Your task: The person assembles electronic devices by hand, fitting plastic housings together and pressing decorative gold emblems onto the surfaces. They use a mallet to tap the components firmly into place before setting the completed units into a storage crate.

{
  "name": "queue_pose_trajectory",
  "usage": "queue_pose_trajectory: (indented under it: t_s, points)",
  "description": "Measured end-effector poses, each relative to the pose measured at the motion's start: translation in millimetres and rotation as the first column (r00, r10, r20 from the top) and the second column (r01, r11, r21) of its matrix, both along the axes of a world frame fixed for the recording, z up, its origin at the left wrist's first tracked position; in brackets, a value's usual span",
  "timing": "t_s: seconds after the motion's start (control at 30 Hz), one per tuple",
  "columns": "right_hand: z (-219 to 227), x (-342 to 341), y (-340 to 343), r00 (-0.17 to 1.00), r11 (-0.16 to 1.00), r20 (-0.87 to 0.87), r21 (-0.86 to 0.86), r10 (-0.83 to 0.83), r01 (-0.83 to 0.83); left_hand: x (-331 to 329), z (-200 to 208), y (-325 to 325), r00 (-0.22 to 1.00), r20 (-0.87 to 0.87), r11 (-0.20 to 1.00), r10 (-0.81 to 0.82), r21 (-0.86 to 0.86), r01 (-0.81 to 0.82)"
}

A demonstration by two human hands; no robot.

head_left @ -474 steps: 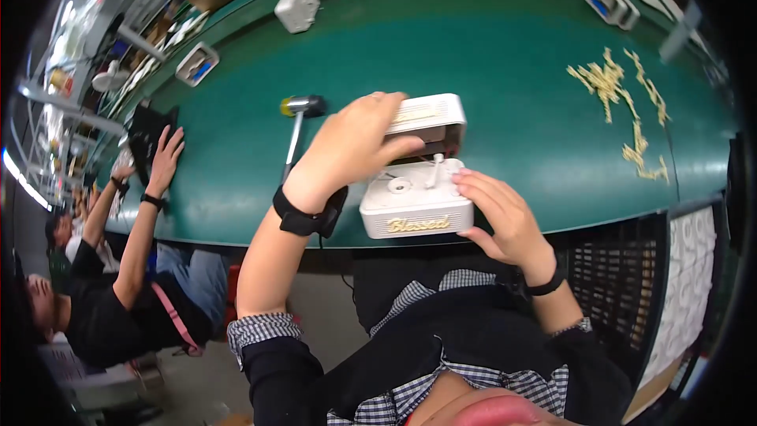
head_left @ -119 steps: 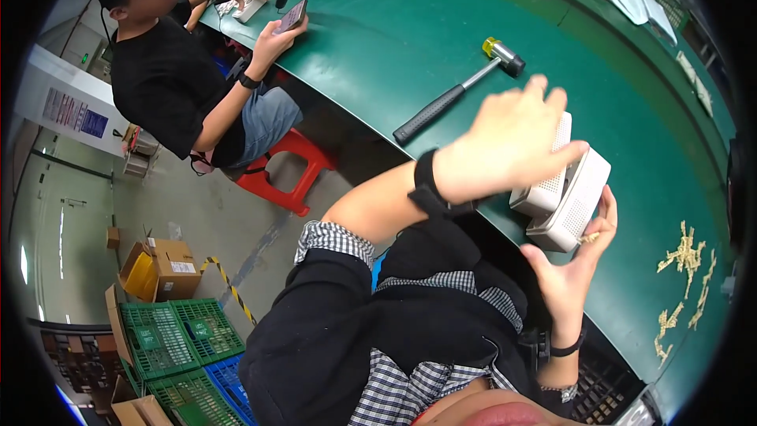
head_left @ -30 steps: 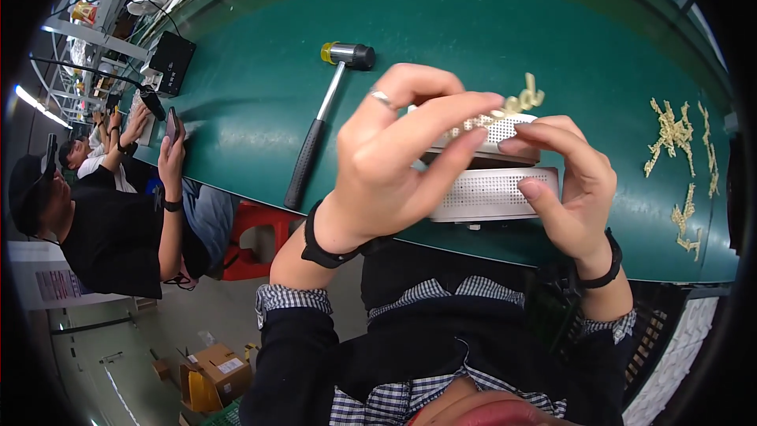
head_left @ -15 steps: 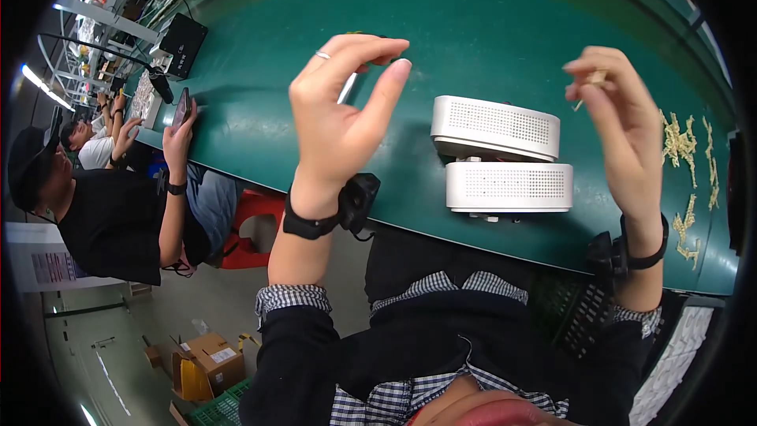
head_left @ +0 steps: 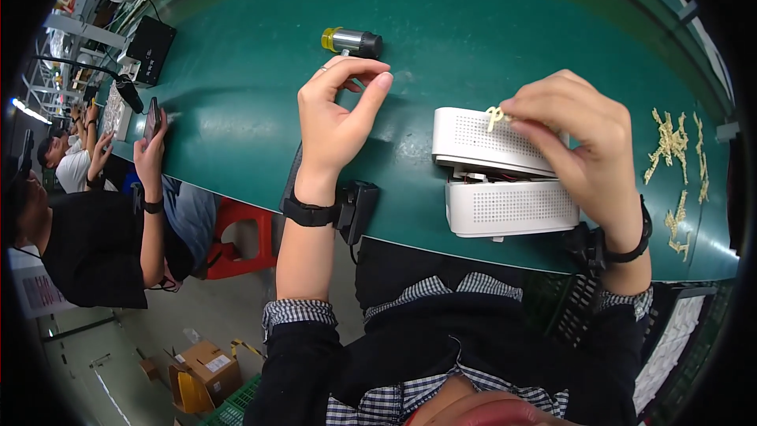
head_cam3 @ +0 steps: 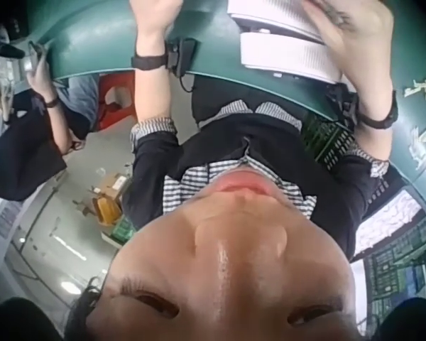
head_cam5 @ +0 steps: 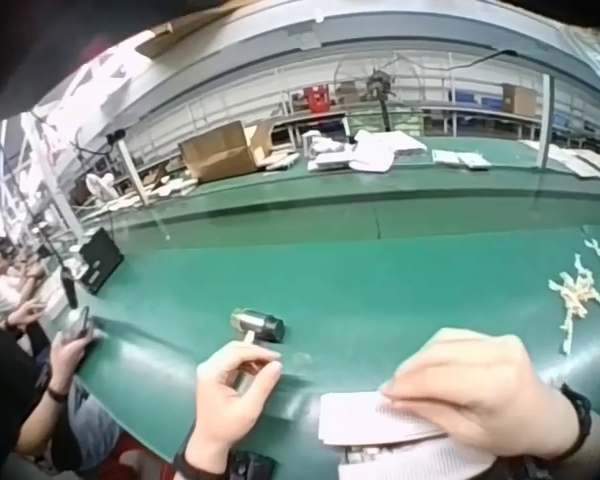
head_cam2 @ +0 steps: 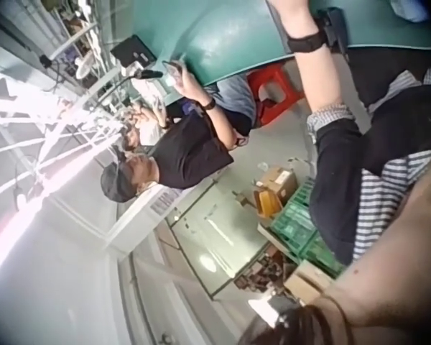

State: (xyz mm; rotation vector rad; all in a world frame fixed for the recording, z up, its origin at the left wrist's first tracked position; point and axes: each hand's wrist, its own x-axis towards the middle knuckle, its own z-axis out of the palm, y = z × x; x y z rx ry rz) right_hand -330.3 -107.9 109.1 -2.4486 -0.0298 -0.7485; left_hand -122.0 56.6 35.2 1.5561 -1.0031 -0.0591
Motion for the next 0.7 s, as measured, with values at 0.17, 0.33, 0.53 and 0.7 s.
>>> queue_pose_trajectory:
  t_s: [0.17, 0.33, 0.53, 0.7]
  points:
    - [-14, 9, 9, 0.999, 0.998, 0.037, -0.066, 0.016, -0.013, -3, 2, 1, 0.995, 0.095, 0.998, 0.009, 0.060, -0.014]
    - [-12, 7, 14, 0.999, 0.995, 0.004, -0.092, -0.032, 0.032, -3, 1, 2, 0.990, 0.138, 0.998, 0.004, 0.069, -0.014]
    - [-10, 4, 19, 0.998, 0.991, -0.004, -0.120, -0.065, 0.064, -3, 1, 3, 0.990, 0.143, 0.994, 0.018, 0.107, -0.034]
    - [-4, -1, 20, 0.993, 0.982, -0.099, -0.182, -0.067, 0.048, -1, 2, 2, 0.991, 0.131, 0.992, 0.028, 0.120, -0.044]
